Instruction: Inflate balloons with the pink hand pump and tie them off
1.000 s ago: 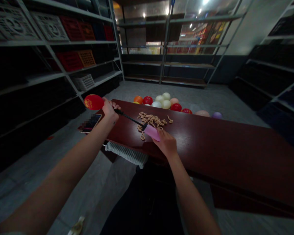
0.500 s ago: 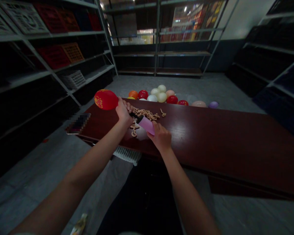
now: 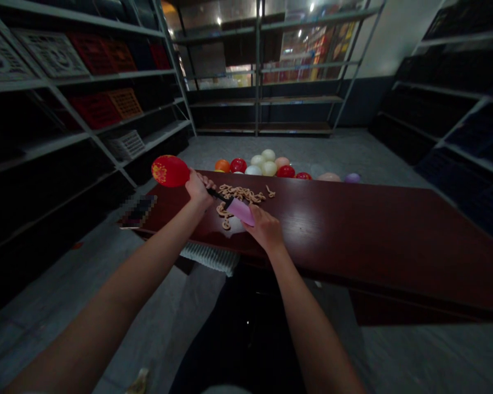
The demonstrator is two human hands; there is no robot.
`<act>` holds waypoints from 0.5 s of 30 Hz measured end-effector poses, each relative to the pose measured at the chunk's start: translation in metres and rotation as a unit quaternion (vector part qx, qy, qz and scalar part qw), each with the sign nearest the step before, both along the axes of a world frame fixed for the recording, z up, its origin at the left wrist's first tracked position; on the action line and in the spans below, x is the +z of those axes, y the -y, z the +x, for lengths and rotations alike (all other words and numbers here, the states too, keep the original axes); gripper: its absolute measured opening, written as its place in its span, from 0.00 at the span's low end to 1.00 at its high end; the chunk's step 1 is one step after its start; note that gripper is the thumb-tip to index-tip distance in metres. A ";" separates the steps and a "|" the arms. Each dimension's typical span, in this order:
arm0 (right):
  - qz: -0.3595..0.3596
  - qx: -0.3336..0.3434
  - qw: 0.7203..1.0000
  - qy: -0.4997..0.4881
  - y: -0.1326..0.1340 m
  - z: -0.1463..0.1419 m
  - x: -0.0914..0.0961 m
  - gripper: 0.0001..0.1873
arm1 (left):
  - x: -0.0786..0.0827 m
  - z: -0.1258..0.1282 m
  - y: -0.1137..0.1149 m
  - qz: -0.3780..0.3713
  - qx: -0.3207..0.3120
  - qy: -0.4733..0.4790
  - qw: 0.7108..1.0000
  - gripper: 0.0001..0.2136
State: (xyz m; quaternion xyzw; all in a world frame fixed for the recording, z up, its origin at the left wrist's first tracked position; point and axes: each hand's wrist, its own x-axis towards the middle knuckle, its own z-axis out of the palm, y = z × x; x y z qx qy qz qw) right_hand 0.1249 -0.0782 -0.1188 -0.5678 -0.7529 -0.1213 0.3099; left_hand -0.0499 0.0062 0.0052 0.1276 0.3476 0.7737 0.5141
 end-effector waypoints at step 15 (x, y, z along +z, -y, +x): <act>0.028 0.053 0.998 0.030 0.006 -0.002 0.001 0.25 | 0.025 -0.099 -0.001 0.016 0.063 0.007 0.998 0.23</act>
